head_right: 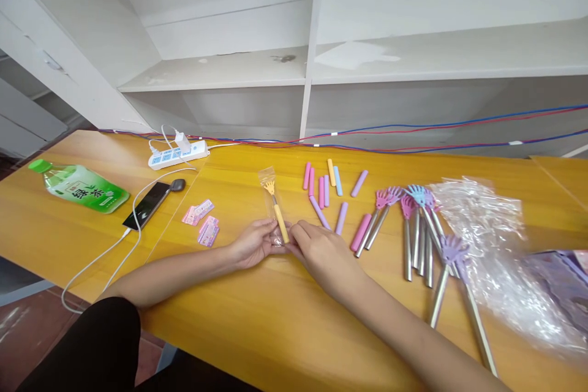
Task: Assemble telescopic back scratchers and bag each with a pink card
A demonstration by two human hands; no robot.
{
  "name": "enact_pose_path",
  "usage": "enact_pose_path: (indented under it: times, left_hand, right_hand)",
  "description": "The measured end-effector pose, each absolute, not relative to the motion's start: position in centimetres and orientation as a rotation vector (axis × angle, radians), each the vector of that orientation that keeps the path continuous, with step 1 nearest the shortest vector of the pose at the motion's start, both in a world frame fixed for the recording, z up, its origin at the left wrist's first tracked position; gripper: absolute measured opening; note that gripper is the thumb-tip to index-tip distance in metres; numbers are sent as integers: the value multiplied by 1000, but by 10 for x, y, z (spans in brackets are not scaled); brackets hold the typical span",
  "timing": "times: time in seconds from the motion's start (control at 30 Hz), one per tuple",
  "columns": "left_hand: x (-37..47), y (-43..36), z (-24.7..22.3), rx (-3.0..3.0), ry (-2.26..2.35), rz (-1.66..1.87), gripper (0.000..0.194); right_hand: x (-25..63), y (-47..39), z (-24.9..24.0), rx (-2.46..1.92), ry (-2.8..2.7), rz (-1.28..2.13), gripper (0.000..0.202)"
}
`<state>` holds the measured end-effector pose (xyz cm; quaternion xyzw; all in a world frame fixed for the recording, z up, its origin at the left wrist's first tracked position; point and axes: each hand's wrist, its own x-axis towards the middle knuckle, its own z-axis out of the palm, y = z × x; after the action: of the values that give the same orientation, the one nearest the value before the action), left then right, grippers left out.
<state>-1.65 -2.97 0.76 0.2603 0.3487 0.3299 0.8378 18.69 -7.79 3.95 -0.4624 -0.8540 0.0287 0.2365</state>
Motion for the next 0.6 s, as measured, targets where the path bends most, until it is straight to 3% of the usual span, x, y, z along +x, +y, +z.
enact_pose_path:
  times: [0.23,0.5,0.6]
  left_hand:
    - [-18,-31,6,560,735,689,27]
    - [-18,-24,8,587,673,725,32]
    - [-18,-24,9,618,691,713,35]
  right_hand:
    - [189,-69,32,-1202,-2315,-75,21]
    - [215,-68,70,-1216,-2463,613,34]
    - [219,-67,68,-1130,-2524,656,37]
